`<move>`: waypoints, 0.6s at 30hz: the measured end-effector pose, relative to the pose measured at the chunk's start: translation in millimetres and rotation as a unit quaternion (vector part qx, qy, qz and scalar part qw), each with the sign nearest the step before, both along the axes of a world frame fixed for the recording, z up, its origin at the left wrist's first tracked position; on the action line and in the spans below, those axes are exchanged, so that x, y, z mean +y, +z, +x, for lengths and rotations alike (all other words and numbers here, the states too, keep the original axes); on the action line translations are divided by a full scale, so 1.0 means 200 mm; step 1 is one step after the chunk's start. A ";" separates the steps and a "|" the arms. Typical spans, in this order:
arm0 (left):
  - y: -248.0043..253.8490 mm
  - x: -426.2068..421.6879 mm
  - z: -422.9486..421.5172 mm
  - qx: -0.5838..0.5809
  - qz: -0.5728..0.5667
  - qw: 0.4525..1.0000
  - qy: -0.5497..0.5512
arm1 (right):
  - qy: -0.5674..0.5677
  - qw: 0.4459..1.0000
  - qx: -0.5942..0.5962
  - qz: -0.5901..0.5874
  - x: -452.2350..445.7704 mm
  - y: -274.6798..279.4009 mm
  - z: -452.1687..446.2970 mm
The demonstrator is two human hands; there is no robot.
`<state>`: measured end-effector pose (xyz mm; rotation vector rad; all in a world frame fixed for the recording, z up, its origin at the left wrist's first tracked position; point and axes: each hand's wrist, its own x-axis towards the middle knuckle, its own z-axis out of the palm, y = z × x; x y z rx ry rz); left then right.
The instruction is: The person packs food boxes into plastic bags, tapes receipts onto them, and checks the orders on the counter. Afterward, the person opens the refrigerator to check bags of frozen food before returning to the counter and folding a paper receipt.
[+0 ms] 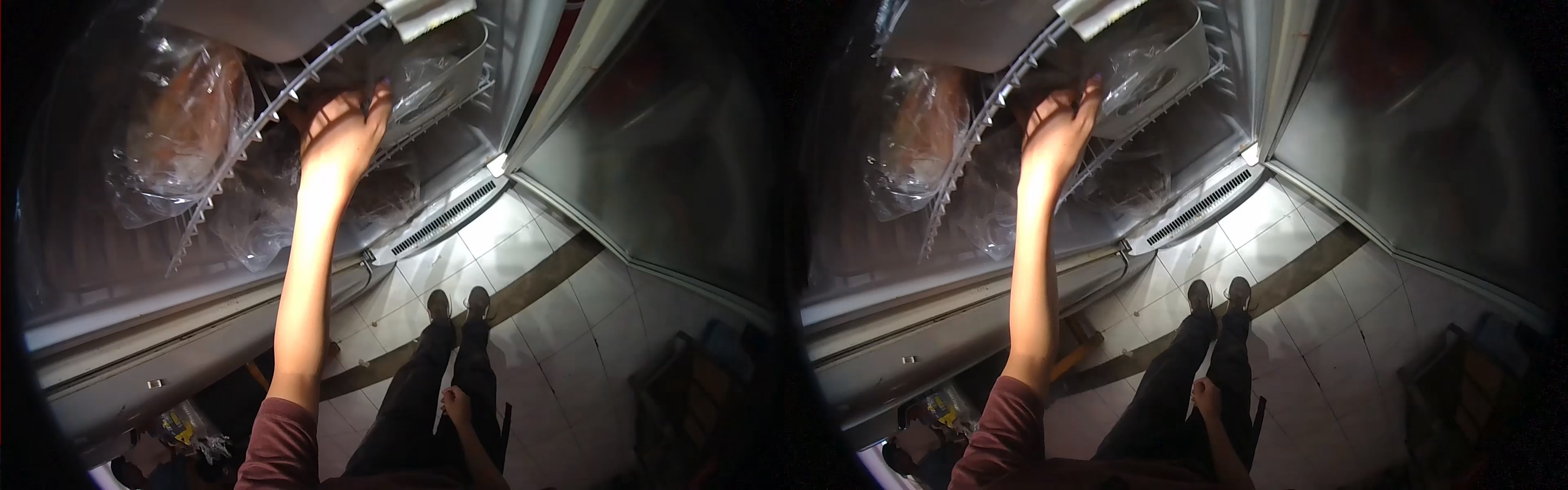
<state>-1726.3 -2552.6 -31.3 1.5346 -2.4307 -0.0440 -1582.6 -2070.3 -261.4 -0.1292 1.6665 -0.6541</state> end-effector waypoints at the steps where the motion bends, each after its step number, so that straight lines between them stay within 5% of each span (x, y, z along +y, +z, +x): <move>1: -0.01 -0.03 0.00 -0.027 0.023 0.999 0.008 | 0.007 1.000 0.005 -0.001 -0.01 0.00 -0.01; 2: -0.09 -0.11 0.03 -0.054 0.062 0.996 -0.035 | 0.015 1.000 0.009 -0.003 -0.01 0.01 -0.01; 3: -0.11 -0.08 0.03 -0.136 -0.097 0.984 -0.056 | 0.022 1.000 0.015 -0.007 -0.02 0.01 -0.02; 5: 0.02 -0.02 -0.03 -0.360 -0.073 0.930 -0.030 | -0.024 0.999 -0.012 -0.017 -0.02 0.02 -0.02; 8: -0.06 -0.07 0.00 -0.194 0.094 0.976 -0.001 | -0.088 0.993 -0.060 -0.055 0.01 -0.06 -0.06; 11: 0.01 0.11 0.06 -0.064 0.023 0.996 -0.054 | -0.329 0.904 -0.251 -0.111 0.02 0.00 -0.29; 13: 0.15 0.42 0.11 0.037 -0.146 0.984 -0.100 | -0.408 0.871 -0.195 -0.191 0.17 -0.02 -0.52; 15: 0.17 0.76 0.30 0.083 -0.020 0.980 -0.181 | -0.510 0.808 -0.179 -0.233 0.46 -0.36 -0.90; 17: -0.30 1.09 0.69 0.068 0.131 0.952 -0.269 | -0.588 0.770 -0.036 -0.244 0.82 -0.53 -1.41; 18: -0.63 1.34 0.96 0.026 0.182 0.950 -0.254 | -0.522 0.757 -0.021 -0.393 1.14 -0.90 -1.65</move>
